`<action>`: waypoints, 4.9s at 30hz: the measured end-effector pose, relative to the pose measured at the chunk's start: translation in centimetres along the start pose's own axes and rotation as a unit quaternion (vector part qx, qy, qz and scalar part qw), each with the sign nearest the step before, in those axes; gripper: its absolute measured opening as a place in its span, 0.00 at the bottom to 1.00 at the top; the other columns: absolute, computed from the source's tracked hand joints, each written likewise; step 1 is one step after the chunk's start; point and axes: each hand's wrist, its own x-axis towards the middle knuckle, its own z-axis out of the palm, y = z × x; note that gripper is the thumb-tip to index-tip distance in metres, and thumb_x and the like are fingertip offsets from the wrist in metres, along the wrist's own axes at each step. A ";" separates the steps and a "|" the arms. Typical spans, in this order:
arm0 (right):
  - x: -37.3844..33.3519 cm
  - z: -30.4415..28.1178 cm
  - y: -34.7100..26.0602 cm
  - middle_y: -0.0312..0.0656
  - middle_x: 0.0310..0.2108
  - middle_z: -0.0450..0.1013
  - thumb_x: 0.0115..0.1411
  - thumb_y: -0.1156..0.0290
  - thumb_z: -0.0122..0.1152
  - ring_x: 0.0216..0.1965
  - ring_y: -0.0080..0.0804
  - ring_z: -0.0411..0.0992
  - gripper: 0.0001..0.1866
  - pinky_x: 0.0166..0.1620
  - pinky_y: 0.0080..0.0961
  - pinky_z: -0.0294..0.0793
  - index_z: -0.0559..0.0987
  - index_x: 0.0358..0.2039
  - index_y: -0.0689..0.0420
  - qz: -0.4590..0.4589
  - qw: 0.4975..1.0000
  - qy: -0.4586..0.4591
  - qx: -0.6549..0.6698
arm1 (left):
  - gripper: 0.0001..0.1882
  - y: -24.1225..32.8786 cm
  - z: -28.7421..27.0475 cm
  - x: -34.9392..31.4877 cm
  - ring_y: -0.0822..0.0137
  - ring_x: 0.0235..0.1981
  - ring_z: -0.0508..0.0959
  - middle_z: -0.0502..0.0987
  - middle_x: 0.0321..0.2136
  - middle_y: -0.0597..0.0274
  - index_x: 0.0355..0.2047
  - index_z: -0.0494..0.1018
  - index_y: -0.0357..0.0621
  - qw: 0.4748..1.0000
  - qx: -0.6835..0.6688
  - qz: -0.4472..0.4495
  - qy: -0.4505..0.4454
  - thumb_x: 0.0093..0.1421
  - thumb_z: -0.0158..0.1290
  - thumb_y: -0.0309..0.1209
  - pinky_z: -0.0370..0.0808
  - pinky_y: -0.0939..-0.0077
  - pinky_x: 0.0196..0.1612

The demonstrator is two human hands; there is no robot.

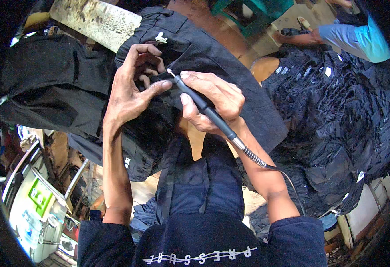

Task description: The person uses a handheld electric fabric trimmer to remove loose threads and excess fabric from the edges and seams of black pants. They handle multiple pants one at a time, rotating each garment to trim different areas before placing it aside and picking up the next.

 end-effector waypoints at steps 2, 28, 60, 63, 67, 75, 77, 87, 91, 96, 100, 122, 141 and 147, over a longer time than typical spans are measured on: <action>0.0 0.3 0.2 0.59 0.41 0.86 0.56 0.79 0.66 0.43 0.50 0.88 0.16 0.49 0.40 0.89 0.85 0.46 0.69 -0.016 1.000 -0.012 -0.008 | 0.34 -0.2 -0.1 0.0 0.71 0.36 0.83 0.85 0.36 0.61 0.59 0.71 0.45 0.999 0.036 0.031 -0.008 0.53 0.73 0.20 0.77 0.77 0.34; -0.5 0.8 1.4 0.50 0.35 0.86 0.48 0.80 0.71 0.39 0.45 0.89 0.17 0.43 0.35 0.91 0.89 0.41 0.65 -0.064 0.998 -0.005 -0.015 | 0.40 -1.7 0.5 -0.5 0.78 0.37 0.81 0.84 0.43 0.57 0.64 0.62 0.47 0.995 -0.103 -0.009 -0.004 0.57 0.73 0.21 0.69 0.87 0.34; -1.2 -0.1 1.5 0.59 0.39 0.87 0.57 0.77 0.68 0.41 0.49 0.89 0.15 0.47 0.38 0.90 0.86 0.44 0.70 -0.033 0.999 0.000 -0.019 | 0.40 -1.8 0.9 -0.4 0.78 0.35 0.81 0.87 0.45 0.51 0.64 0.60 0.44 0.988 -0.150 -0.023 0.004 0.57 0.71 0.17 0.69 0.91 0.31; -1.1 -0.1 1.2 0.58 0.39 0.87 0.56 0.78 0.68 0.40 0.48 0.89 0.15 0.47 0.37 0.90 0.86 0.44 0.70 -0.028 0.999 0.003 -0.024 | 0.40 -1.7 0.7 -0.4 0.79 0.33 0.79 0.88 0.45 0.51 0.64 0.60 0.44 0.990 -0.138 -0.020 0.002 0.57 0.71 0.17 0.69 0.90 0.31; -1.1 -0.1 1.2 0.58 0.39 0.87 0.56 0.78 0.67 0.39 0.47 0.89 0.15 0.46 0.36 0.90 0.86 0.44 0.69 -0.023 0.999 0.009 -0.027 | 0.41 -1.7 0.7 -0.4 0.80 0.31 0.77 0.88 0.45 0.52 0.64 0.59 0.43 0.991 -0.132 -0.021 0.002 0.57 0.71 0.17 0.67 0.91 0.30; -1.2 -0.4 1.2 0.56 0.38 0.87 0.56 0.78 0.67 0.39 0.45 0.89 0.15 0.45 0.35 0.90 0.85 0.45 0.68 -0.010 0.999 0.018 -0.041 | 0.41 -1.3 1.0 -0.3 0.81 0.31 0.75 0.88 0.46 0.56 0.64 0.58 0.43 0.991 -0.130 -0.036 0.003 0.57 0.71 0.20 0.66 0.91 0.31; -1.2 -0.6 1.3 0.56 0.39 0.87 0.56 0.78 0.67 0.39 0.45 0.89 0.15 0.45 0.35 0.90 0.85 0.46 0.68 -0.003 0.999 0.018 -0.041 | 0.41 -1.2 1.1 -0.3 0.81 0.31 0.76 0.88 0.46 0.56 0.64 0.58 0.43 0.990 -0.132 -0.039 0.003 0.57 0.71 0.20 0.67 0.91 0.31; -1.4 -1.1 1.1 0.56 0.41 0.87 0.57 0.81 0.66 0.41 0.42 0.88 0.16 0.47 0.33 0.89 0.84 0.47 0.69 0.032 0.999 0.012 -0.029 | 0.38 -1.1 1.4 -0.2 0.80 0.33 0.80 0.89 0.48 0.50 0.61 0.57 0.44 0.988 -0.152 -0.029 0.000 0.59 0.70 0.18 0.66 0.91 0.29; -1.3 -1.3 0.8 0.57 0.41 0.86 0.57 0.82 0.66 0.42 0.41 0.88 0.16 0.47 0.31 0.89 0.84 0.47 0.70 0.057 0.998 0.012 -0.021 | 0.38 -1.1 1.3 -0.3 0.81 0.33 0.81 0.89 0.49 0.50 0.61 0.57 0.44 0.988 -0.153 -0.027 -0.008 0.59 0.70 0.18 0.66 0.92 0.29; -1.4 -1.3 0.6 0.56 0.41 0.86 0.58 0.84 0.66 0.42 0.39 0.88 0.16 0.47 0.30 0.88 0.84 0.48 0.70 0.088 0.996 0.022 -0.013 | 0.37 -1.4 1.5 -0.2 0.82 0.31 0.79 0.89 0.49 0.50 0.60 0.57 0.44 0.988 -0.154 -0.022 -0.006 0.59 0.70 0.18 0.65 0.92 0.28; -1.5 -1.2 0.9 0.56 0.41 0.86 0.59 0.85 0.65 0.42 0.39 0.88 0.15 0.47 0.29 0.88 0.83 0.48 0.69 0.096 0.995 0.033 -0.008 | 0.37 -1.4 1.5 0.0 0.84 0.30 0.77 0.89 0.50 0.52 0.59 0.57 0.44 0.991 -0.136 -0.012 -0.013 0.59 0.70 0.18 0.63 0.92 0.28; -1.4 -1.1 0.9 0.59 0.41 0.86 0.67 0.80 0.63 0.44 0.43 0.88 0.13 0.50 0.30 0.88 0.80 0.51 0.71 0.172 0.984 0.046 0.015 | 0.35 -0.3 1.6 -0.1 0.80 0.37 0.72 0.88 0.54 0.63 0.61 0.59 0.42 0.991 -0.120 -0.055 -0.029 0.59 0.67 0.19 0.65 0.88 0.37; -1.6 -1.4 1.0 0.58 0.42 0.85 0.64 0.78 0.68 0.42 0.43 0.88 0.13 0.49 0.32 0.88 0.82 0.47 0.72 0.113 0.993 0.025 0.004 | 0.37 -0.6 1.3 -0.2 0.78 0.39 0.78 0.88 0.49 0.61 0.64 0.59 0.38 0.993 -0.104 -0.032 -0.038 0.60 0.67 0.21 0.69 0.86 0.37; -1.4 -0.5 0.7 0.52 0.35 0.87 0.54 0.78 0.70 0.35 0.40 0.88 0.11 0.41 0.32 0.88 0.86 0.39 0.66 0.090 0.992 0.080 0.047 | 0.39 -0.5 1.3 -0.3 0.81 0.29 0.76 0.88 0.43 0.52 0.66 0.57 0.43 0.990 -0.141 -0.028 0.006 0.62 0.69 0.20 0.71 0.87 0.34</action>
